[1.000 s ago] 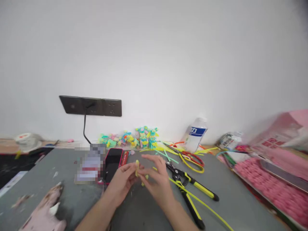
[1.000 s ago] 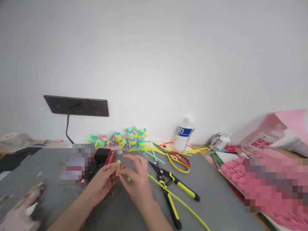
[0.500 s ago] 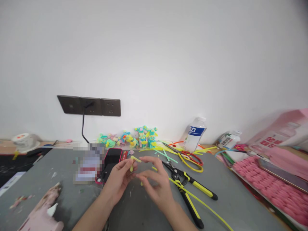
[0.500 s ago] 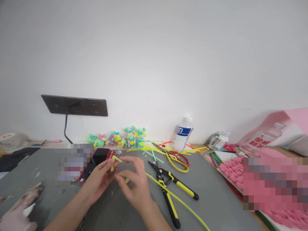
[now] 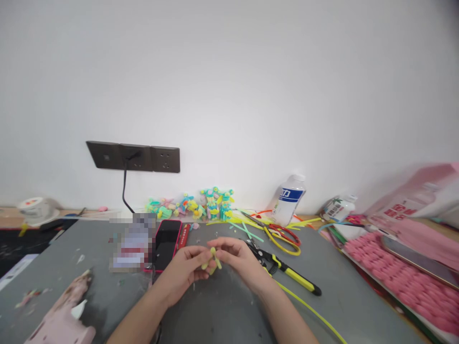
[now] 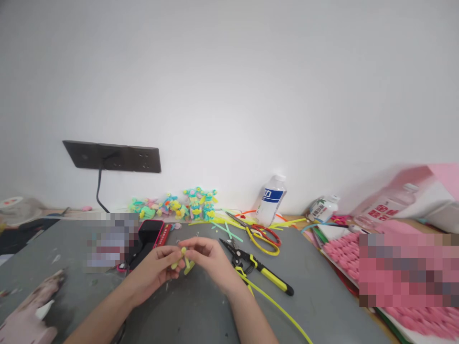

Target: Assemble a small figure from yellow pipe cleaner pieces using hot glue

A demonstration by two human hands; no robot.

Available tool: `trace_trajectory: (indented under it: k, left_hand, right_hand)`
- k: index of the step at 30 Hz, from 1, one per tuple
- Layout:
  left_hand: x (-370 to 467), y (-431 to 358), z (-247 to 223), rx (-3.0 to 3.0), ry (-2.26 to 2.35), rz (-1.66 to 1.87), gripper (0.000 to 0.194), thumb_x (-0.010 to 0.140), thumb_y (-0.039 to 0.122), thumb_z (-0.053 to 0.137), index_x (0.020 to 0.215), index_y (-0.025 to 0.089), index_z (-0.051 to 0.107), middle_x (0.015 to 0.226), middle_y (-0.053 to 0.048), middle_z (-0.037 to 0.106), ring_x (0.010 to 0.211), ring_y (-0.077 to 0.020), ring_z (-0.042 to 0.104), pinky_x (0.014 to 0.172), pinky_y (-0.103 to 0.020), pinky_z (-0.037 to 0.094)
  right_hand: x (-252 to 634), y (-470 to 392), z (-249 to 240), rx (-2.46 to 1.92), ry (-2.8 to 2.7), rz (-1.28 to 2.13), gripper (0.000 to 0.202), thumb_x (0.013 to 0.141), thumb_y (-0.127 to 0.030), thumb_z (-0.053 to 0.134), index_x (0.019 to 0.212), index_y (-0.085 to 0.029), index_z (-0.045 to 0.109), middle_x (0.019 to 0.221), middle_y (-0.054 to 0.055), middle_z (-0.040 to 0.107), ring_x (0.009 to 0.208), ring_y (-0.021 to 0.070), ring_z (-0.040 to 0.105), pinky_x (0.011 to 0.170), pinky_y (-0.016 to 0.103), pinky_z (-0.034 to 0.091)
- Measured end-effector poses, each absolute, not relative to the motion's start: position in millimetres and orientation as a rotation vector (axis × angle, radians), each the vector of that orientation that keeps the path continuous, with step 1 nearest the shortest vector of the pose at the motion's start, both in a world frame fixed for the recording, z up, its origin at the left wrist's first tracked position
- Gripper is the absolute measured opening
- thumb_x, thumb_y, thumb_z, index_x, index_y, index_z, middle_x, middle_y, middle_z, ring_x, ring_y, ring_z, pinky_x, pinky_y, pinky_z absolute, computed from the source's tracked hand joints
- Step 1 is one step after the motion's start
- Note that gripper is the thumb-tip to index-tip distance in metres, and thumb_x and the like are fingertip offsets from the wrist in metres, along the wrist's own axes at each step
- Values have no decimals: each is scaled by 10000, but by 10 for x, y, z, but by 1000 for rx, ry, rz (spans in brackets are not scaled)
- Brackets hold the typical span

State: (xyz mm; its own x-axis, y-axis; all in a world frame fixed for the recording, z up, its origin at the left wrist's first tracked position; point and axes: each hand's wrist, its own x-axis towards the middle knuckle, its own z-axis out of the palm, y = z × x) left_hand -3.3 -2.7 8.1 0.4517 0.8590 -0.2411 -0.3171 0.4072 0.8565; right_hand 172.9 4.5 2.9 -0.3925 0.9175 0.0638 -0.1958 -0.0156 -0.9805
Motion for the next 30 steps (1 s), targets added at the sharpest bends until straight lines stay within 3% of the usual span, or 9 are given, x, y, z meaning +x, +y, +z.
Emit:
trace_trajectory:
  k: [10, 17, 24, 27, 30]
  left_hand:
    - [-15, -23, 67, 855, 766, 796, 263, 687, 329, 802, 722, 154, 609, 676, -38, 673, 688, -140, 623, 539, -189, 431]
    - [-8, -39, 91, 895, 758, 843, 259, 713, 345, 777, 670, 145, 619, 605, 0, 629, 548, -83, 521, 528, -185, 396]
    - [9, -19, 91, 1024, 836, 898, 310, 662, 409, 799, 657, 142, 640, 591, -25, 679, 534, -104, 536, 537, -197, 387]
    - [16, -14, 82, 1026, 854, 922, 316, 657, 421, 797, 659, 145, 642, 594, -22, 682, 545, -111, 549, 539, -195, 390]
    - [32, -12, 75, 991, 858, 958, 332, 650, 435, 797, 656, 152, 624, 572, -4, 663, 524, -100, 532, 533, -187, 385]
  right_hand:
    - [1694, 36, -86, -701, -1169, 1827, 243, 769, -345, 766, 817, -140, 645, 651, -8, 657, 554, 68, 549, 552, 183, 375]
    - [1735, 8, 52, -690, -1136, 1898, 265, 733, -346, 784, 845, -138, 665, 663, 7, 678, 552, 88, 590, 545, 203, 452]
    - [1716, 24, 40, -814, -1148, 1869, 303, 729, -392, 777, 802, -143, 620, 542, -31, 604, 445, 61, 490, 425, 156, 352]
    - [1719, 42, 17, -875, -1262, 1732, 269, 790, -386, 728, 832, -137, 635, 598, -22, 621, 476, 50, 488, 449, 151, 321]
    - [1698, 56, 9, -877, -1343, 1594, 266, 799, -390, 719, 821, -137, 638, 640, -10, 636, 563, 79, 551, 549, 184, 391]
